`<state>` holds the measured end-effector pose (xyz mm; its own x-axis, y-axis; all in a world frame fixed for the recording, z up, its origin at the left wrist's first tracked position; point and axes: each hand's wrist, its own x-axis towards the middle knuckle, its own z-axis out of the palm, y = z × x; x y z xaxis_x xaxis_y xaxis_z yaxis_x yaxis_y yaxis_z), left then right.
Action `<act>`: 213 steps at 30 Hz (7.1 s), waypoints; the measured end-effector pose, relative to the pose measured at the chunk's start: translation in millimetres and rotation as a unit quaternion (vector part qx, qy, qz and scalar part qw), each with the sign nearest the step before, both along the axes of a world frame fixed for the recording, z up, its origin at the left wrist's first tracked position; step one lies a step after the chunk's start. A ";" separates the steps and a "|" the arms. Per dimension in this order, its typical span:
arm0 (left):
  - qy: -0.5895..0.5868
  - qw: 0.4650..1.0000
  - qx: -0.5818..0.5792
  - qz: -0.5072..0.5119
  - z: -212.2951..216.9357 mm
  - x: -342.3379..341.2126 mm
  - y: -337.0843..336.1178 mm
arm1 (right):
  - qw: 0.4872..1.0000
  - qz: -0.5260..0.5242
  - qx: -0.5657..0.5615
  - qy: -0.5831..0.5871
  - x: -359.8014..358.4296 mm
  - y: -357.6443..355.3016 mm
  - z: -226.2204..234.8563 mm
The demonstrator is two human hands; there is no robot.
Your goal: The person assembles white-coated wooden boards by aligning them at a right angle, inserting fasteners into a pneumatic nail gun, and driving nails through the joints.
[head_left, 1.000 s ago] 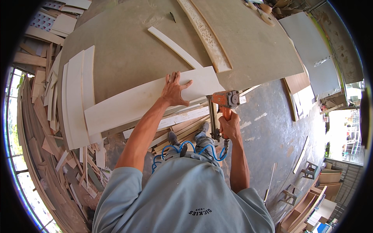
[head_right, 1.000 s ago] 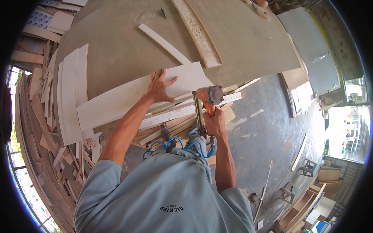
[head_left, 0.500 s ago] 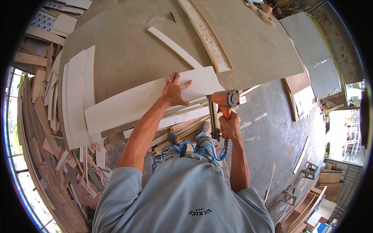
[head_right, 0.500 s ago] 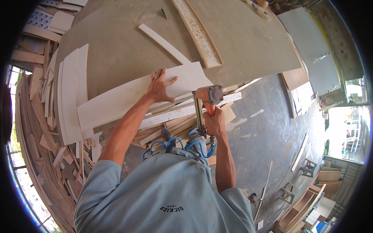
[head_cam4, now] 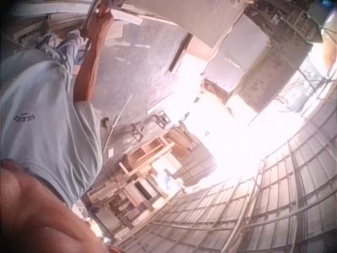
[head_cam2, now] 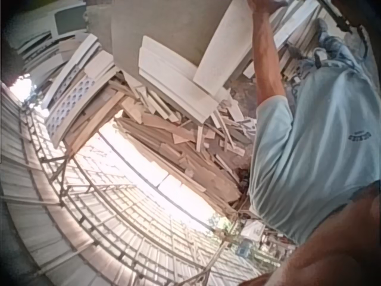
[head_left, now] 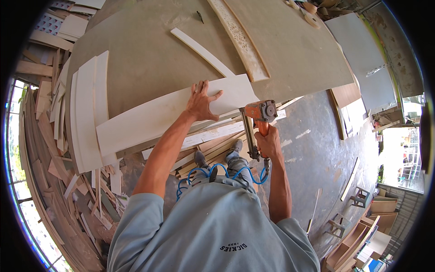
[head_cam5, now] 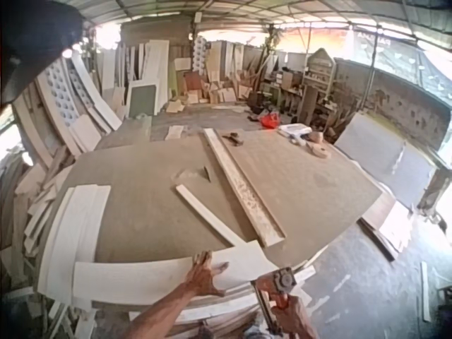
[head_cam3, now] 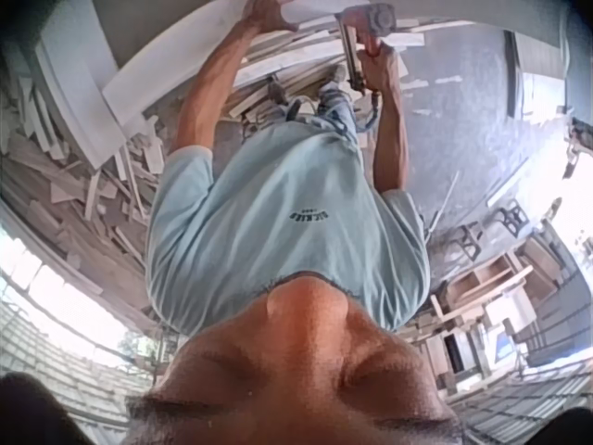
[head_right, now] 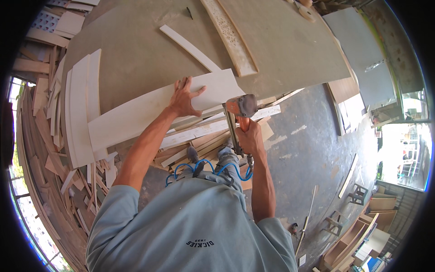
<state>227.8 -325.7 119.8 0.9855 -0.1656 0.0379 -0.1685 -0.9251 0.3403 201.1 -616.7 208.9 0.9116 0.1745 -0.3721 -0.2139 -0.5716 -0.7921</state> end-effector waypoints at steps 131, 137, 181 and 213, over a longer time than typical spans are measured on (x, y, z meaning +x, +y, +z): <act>0.089 0.995 0.026 -0.029 15.4 -14.7 27.0 | 0.995 -0.036 0.088 0.016 -51.6 56.1 -24.8; 0.089 0.995 0.022 -0.030 17.3 -14.2 26.8 | 0.995 -0.048 0.088 0.003 -56.8 62.4 -24.4; 0.017 0.996 0.082 0.037 1.9 -12.4 -2.7 | 0.927 -0.276 0.244 -0.069 -96.5 -18.3 -14.4; 0.116 0.979 0.158 -0.052 60.0 -85.5 96.2 | 0.870 -0.274 0.397 -0.098 -97.5 -44.9 -36.2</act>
<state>142.3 -229.5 179.8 0.9390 -0.2323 -0.2535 -0.2192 -0.9724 0.0794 103.6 -661.6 172.6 0.9716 -0.1749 -0.1593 -0.0974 0.3182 -0.9430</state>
